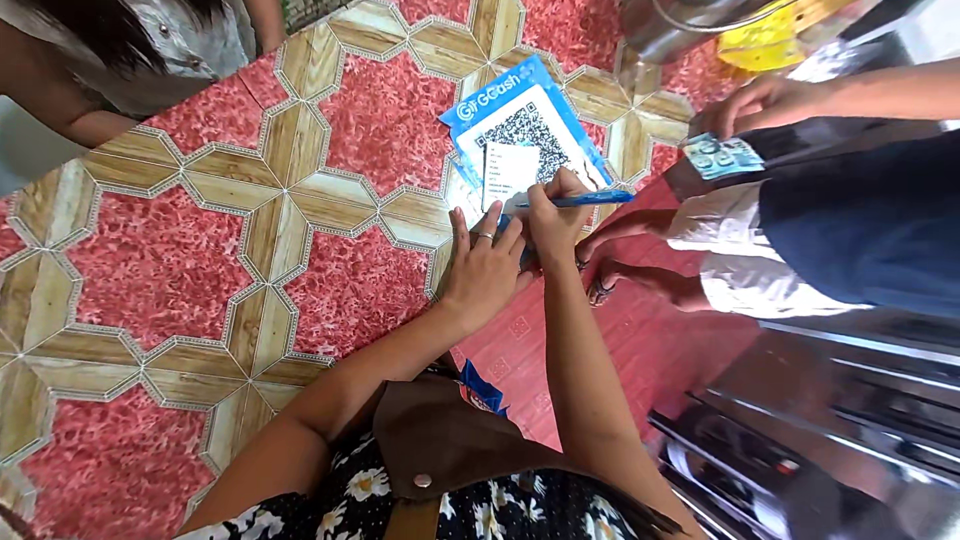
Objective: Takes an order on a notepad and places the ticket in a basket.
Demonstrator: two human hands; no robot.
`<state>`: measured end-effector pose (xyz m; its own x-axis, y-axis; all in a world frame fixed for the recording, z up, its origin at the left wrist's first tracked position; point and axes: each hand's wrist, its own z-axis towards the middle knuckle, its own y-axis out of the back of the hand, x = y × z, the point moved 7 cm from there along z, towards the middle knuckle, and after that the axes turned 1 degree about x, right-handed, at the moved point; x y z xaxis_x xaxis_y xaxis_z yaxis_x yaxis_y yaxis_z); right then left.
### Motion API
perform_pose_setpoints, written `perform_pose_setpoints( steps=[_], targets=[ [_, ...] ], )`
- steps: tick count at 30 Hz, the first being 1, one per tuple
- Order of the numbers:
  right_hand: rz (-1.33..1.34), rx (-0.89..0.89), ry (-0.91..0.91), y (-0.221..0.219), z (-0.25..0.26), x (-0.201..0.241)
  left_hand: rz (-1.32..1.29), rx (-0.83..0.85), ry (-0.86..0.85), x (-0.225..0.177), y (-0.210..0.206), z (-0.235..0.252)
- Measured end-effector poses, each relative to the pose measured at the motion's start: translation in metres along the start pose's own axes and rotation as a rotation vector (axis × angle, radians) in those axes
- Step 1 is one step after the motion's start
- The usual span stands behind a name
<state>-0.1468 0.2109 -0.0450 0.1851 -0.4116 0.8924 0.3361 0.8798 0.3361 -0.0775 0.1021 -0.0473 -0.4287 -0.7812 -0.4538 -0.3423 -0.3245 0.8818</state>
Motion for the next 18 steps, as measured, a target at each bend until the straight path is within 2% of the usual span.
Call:
perform_pose_setpoints(
  steps=[6, 18],
  targets=[
    [0.032, -0.079, -0.004, 0.0057, -0.0019, 0.0029, -0.035, -0.007, 0.002, 0.0016, -0.0027, 0.0014],
    [-0.044, -0.069, 0.035, 0.0039, -0.0019, 0.0041, -0.003, 0.007, -0.007, 0.0017, -0.0019, 0.0009]
  ],
)
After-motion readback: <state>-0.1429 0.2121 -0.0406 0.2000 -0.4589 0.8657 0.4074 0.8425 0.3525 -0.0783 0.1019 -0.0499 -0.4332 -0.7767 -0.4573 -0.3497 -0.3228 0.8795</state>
